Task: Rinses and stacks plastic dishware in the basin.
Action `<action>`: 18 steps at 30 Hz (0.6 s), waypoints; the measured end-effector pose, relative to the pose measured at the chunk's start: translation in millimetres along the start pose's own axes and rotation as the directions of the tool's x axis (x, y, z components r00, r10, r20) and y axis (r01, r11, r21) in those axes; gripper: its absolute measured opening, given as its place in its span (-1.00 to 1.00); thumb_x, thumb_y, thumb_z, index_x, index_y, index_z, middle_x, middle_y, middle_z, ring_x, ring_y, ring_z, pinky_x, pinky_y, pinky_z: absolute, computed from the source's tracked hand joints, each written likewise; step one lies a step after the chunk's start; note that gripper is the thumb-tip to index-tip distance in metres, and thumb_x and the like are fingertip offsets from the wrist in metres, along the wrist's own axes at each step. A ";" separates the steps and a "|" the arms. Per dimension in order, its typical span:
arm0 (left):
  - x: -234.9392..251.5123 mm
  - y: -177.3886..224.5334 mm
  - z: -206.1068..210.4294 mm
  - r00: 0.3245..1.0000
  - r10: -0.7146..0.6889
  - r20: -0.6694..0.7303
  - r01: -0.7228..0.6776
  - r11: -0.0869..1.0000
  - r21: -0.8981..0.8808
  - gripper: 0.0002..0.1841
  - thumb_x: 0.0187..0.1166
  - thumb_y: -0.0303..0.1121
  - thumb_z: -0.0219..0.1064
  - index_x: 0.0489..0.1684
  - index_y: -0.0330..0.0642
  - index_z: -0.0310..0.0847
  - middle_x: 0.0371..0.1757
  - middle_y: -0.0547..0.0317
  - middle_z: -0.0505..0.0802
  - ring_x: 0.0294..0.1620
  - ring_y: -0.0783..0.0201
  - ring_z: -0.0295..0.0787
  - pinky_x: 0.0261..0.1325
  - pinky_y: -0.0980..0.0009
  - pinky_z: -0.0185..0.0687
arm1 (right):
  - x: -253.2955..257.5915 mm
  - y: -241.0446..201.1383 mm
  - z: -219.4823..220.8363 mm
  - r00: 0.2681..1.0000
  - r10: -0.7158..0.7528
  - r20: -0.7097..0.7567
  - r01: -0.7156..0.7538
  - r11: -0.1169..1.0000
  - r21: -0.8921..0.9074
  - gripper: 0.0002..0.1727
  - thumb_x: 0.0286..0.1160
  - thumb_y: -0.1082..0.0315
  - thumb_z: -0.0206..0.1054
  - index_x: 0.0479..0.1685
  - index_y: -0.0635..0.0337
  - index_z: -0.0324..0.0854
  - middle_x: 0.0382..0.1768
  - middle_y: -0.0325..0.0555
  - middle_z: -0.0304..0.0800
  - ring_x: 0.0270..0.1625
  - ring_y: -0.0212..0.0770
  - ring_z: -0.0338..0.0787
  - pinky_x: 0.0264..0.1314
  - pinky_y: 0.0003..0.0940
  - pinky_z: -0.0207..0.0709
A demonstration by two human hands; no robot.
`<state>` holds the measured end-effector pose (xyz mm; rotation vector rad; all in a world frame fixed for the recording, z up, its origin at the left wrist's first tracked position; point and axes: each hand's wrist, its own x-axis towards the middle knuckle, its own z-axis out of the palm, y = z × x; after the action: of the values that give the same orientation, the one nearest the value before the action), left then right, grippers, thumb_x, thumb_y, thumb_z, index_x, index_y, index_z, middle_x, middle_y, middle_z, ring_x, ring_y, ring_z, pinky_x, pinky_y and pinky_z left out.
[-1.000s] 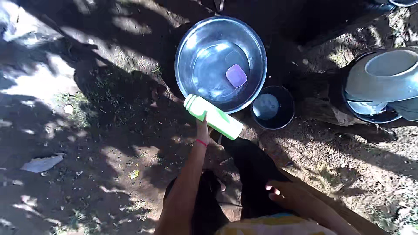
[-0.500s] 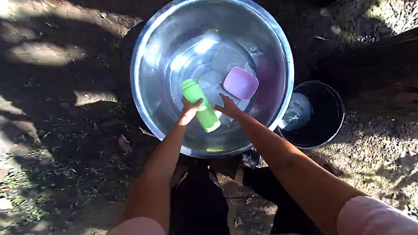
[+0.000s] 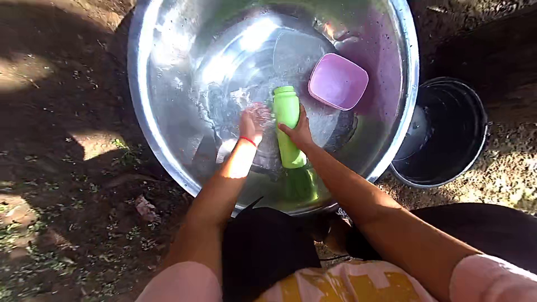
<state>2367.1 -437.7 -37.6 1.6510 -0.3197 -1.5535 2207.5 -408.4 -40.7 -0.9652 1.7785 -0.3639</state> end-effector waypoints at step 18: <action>14.9 13.2 42.3 0.931 0.220 0.291 -0.359 0.690 0.628 0.01 0.48 -0.01 0.54 0.88 -0.21 -0.03 0.72 -0.38 0.39 0.71 -0.27 0.35 0.68 -0.20 0.29 | 4.9 -9.3 1.3 0.972 -0.174 0.155 0.146 0.973 0.180 0.19 0.29 0.28 0.64 0.89 0.24 -0.18 0.66 0.39 0.30 0.56 0.13 0.55 0.57 0.03 0.49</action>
<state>2335.9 -472.4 -34.4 1.8446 -1.3307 -1.4250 2212.0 -417.7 -38.4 -0.9923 1.4948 -0.5102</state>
